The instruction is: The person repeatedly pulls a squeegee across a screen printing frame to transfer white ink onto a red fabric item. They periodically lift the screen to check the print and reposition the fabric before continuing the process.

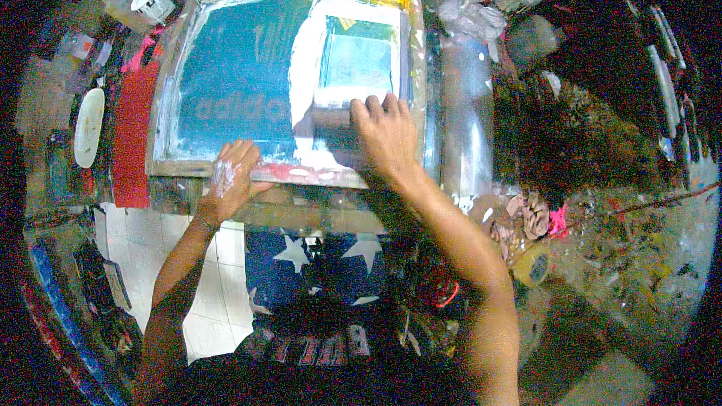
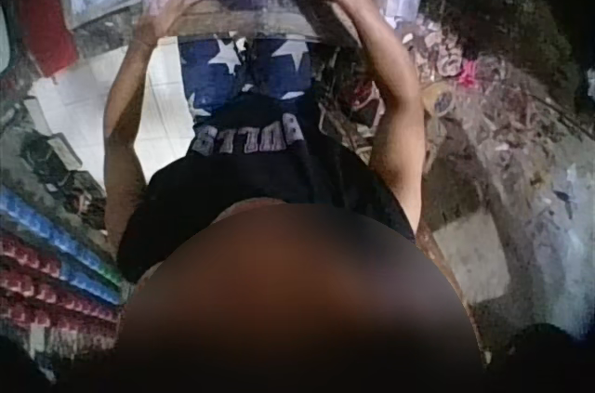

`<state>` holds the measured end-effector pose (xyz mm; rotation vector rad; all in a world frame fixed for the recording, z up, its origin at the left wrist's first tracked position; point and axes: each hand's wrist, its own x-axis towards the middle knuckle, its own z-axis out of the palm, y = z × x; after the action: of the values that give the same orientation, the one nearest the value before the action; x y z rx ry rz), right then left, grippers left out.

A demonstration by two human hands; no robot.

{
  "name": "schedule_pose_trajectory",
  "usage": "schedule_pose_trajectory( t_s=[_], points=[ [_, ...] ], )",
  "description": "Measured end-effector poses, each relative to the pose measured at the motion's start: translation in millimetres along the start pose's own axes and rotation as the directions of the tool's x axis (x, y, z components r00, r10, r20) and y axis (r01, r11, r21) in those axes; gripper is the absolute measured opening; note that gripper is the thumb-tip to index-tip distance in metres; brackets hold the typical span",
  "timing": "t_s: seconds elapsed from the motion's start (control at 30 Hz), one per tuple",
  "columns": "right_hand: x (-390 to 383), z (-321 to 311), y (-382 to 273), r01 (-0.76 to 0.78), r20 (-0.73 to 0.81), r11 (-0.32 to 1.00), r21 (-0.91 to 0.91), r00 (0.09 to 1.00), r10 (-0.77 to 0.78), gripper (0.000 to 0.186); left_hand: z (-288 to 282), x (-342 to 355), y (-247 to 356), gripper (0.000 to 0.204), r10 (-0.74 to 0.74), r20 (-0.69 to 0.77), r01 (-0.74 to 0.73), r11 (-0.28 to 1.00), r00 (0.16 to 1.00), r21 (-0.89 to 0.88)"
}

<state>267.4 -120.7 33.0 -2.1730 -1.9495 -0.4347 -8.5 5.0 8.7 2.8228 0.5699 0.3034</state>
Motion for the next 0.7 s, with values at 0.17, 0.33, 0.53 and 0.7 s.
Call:
schedule_pose_trajectory(
  t_s=[0.17, 0.33, 0.53, 0.7],
  points=[
    [96, 35, 59, -0.028, -0.044, 0.999, -0.016, 0.999, 0.027, 0.015, 3, 0, -6, 0.054, 0.009, -0.034, -0.011, 0.998, 0.999, -0.056],
    [153, 9, 101, -0.081, 0.169, 0.994, 0.076, 0.983, 0.067, 0.018, 1, 1, -5, 0.055, -0.015, -0.024, 0.013, 0.998, 1.000, -0.060],
    [175, 48, 98, -0.199, 0.158, 0.980, 0.011, 0.968, 0.195, 0.018, 4, -1, -7, 0.053, 0.010, -0.067, -0.015, 0.998, 0.998, -0.068],
    [62, 27, 44, 0.045, 0.025, 0.995, -0.085, 0.999, -0.043, 0.027, 6, -1, -7, 0.053, -0.020, -0.041, 0.017, 0.997, 0.999, -0.076]
  ],
)
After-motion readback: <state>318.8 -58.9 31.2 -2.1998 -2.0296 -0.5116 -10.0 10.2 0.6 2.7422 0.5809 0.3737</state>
